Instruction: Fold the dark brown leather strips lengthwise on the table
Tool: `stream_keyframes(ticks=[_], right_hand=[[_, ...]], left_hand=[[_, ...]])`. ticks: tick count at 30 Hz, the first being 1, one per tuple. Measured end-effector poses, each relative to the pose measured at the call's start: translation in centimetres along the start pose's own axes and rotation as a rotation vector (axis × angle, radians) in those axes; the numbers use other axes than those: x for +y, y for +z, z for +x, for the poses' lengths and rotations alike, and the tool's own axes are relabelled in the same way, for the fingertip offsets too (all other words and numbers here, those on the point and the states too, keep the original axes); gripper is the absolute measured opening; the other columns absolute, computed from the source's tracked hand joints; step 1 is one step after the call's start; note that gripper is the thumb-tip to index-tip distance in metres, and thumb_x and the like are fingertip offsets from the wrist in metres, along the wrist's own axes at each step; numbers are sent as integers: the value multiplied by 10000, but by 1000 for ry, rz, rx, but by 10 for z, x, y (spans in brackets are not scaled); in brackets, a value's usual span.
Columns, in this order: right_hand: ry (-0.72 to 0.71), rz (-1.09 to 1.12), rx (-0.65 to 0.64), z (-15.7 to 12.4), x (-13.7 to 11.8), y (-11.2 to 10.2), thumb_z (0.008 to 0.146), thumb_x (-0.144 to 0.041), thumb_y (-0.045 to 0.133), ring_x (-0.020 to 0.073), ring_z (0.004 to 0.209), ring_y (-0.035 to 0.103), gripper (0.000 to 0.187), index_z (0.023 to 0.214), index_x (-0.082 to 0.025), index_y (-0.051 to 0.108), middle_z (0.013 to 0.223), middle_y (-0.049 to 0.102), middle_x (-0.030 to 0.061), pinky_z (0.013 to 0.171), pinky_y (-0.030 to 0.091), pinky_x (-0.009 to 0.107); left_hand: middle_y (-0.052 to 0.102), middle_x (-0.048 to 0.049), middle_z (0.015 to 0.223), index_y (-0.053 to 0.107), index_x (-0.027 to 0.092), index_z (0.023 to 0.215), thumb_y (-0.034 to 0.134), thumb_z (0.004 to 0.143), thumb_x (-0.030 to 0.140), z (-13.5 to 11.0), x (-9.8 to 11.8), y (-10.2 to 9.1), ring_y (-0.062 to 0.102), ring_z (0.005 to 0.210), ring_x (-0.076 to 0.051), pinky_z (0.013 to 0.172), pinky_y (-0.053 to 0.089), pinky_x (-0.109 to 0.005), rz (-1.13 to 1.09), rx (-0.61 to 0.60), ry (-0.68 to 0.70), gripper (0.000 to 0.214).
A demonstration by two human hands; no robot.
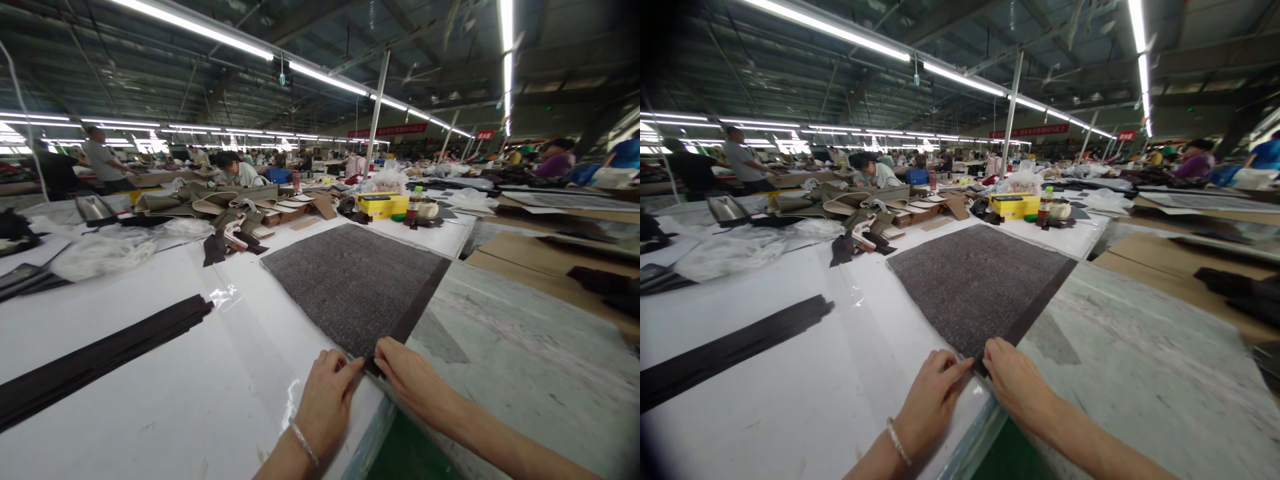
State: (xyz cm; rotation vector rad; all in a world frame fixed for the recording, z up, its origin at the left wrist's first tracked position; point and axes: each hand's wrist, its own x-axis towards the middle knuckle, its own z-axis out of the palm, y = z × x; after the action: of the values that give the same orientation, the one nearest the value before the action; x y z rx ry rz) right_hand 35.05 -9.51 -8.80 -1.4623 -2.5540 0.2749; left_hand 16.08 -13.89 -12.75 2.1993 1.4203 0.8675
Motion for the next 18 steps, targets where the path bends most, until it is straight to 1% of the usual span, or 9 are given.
stream_keyframes(ticks=[4,9,12,15,18], right_hand=[[22,51,29,-5,6,4,918,-113,322,203,736,565,167,866,-194,458,840,573,81,656,395,341],[60,136,58,-5,8,5,938,-139,293,198,696,583,184,813,-214,405,750,566,53,639,424,335],[75,177,70,-5,8,3,948,-149,296,191,676,586,200,788,-220,393,730,571,46,628,434,325],[74,189,81,-5,7,3,940,-142,307,198,662,585,191,798,-218,409,728,577,54,625,436,336],[59,185,83,-4,6,4,920,-132,325,205,639,576,177,814,-213,443,721,581,62,616,425,346]], left_hand=[[543,-68,1057,535,283,1307,451,907,91,-2,0,2,467,995,-228,890,438,-379,20,-7,15,451],[540,-69,1057,525,286,1313,433,893,63,-4,-1,2,473,994,-229,884,444,-381,36,-5,32,484],[507,-85,1194,488,254,1341,426,857,29,-6,1,-2,466,1061,-230,934,429,-388,39,32,49,537],[450,-82,1357,446,211,1362,411,838,18,-7,8,-6,429,1170,-237,1013,374,-401,60,66,129,559],[499,-50,1353,464,216,1331,430,871,61,-6,16,-7,450,1156,-238,995,376,-395,66,-10,198,487]])
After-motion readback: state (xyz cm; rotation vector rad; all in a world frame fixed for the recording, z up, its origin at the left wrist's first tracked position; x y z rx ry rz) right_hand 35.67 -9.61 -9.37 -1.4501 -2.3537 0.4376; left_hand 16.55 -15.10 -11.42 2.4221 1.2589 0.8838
